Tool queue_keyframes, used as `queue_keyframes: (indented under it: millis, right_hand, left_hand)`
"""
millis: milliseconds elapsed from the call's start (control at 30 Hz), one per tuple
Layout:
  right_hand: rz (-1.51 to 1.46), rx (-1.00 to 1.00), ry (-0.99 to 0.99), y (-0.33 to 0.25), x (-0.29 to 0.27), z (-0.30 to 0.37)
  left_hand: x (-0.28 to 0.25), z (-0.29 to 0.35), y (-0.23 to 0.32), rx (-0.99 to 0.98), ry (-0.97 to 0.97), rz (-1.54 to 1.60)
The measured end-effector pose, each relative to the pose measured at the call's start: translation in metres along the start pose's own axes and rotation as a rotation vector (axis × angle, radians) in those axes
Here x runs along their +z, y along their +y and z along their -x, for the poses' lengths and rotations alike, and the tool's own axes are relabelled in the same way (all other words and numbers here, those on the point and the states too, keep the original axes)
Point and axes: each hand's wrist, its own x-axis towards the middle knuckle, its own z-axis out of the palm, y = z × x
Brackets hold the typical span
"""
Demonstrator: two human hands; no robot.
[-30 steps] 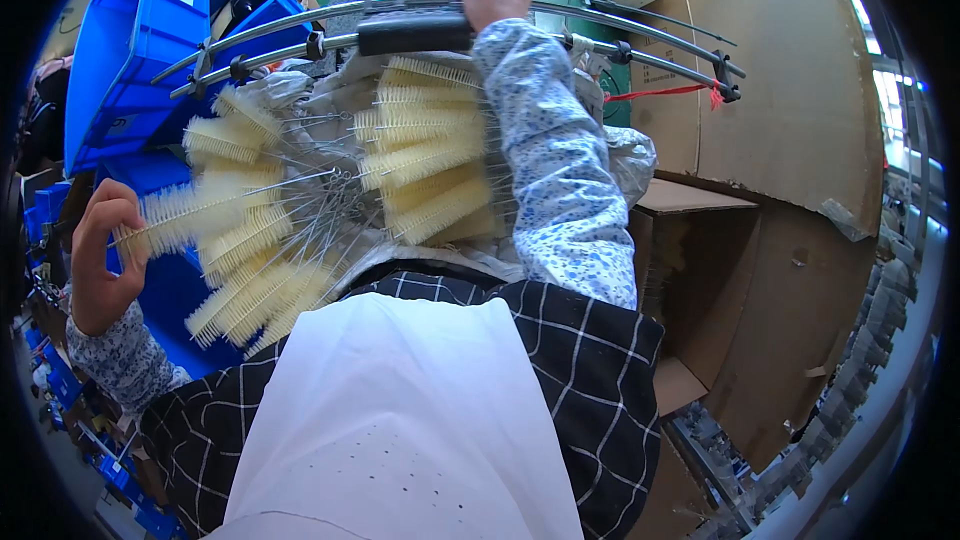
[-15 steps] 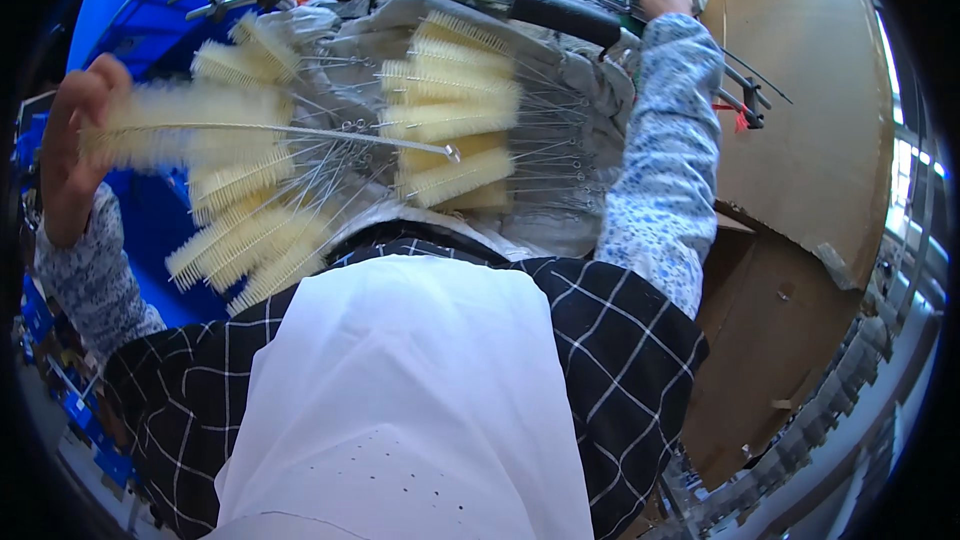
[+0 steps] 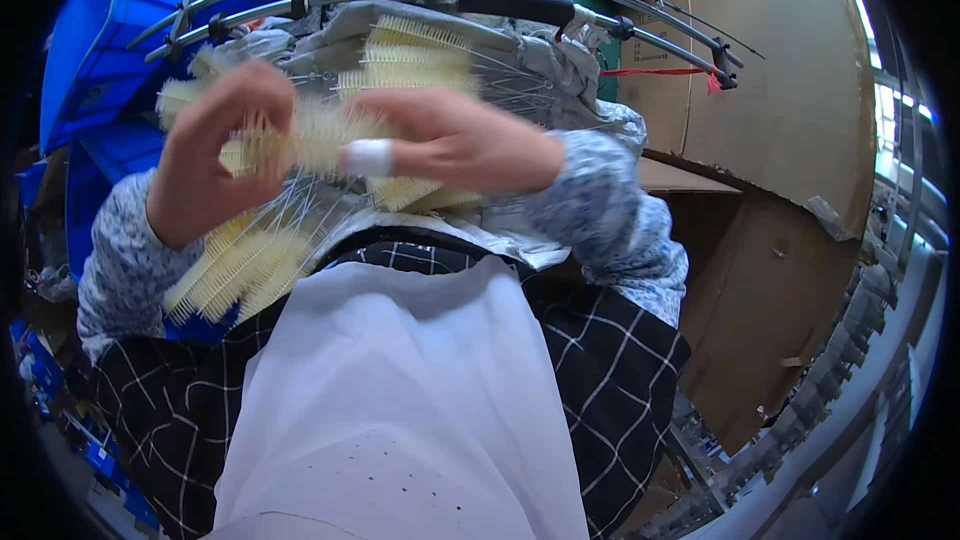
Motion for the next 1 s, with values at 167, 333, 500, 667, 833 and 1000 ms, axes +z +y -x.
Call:
queue_keyframes:
  millis: [167,333,500,667,833,1000]
  right_hand:
    - [0.403,-0.112,0.479,0.036,-0.046,-0.024]
    - [1.434,0.243,1.078,0.104,-0.156,-0.026]
    - [1.41,0.344,1.078,0.107,-0.162,-0.038]
    - [1.414,0.246,1.065,0.112,-0.169,-0.038]
    - [1.453,0.298,1.058,0.114,-0.168,-0.041]
    - [1.425,0.272,1.015,0.107,-0.165,-0.04]
  left_hand:
    - [-0.033,0.076,0.015,-0.443,-0.049,-0.126]
    - [-0.047,0.144,0.064,-1.2,-0.14,0.03]
    - [-0.01,0.182,0.041,-1.023,-0.102,0.124]
    - [-0.01,0.164,0.049,-1.053,0.03,0.087]
    - [-0.022,0.158,0.054,-0.951,0.183,-0.004]
    - [-0.023,0.149,0.061,-0.585,0.377,-0.157]
